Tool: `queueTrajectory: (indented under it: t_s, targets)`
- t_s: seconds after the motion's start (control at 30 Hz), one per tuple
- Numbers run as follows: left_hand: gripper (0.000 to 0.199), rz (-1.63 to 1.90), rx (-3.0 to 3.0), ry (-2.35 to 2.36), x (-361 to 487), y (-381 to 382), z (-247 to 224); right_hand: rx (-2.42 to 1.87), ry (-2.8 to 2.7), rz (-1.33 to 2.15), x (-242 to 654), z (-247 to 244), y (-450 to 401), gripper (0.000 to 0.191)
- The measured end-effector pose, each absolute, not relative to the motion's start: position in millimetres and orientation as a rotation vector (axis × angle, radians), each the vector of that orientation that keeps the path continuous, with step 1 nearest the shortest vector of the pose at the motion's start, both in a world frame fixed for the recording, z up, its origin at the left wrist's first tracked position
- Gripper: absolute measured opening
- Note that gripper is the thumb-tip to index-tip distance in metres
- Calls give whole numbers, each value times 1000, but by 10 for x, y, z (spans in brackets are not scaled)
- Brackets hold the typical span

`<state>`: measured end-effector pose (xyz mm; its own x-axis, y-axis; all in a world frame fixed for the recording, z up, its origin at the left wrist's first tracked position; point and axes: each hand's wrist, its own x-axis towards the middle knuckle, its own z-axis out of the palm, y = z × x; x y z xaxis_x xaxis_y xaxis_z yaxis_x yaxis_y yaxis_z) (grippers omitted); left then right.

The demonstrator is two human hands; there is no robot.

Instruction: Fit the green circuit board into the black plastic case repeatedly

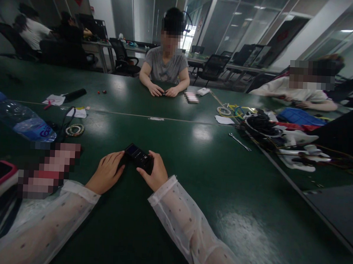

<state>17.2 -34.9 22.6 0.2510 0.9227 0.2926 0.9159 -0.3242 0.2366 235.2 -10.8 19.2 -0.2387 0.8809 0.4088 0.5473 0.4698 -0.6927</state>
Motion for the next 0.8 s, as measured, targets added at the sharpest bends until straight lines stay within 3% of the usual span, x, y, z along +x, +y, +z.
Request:
queueTrajectory:
  t_s: [0.23,0.8]
  targets:
    - [46,588,2470,1822,179,-341,221,-1165,-2006,478,2362,151,-84,53]
    - [44,621,2469,1786,150,-338,200,-1312,-1536,280,2452,145,-20,50]
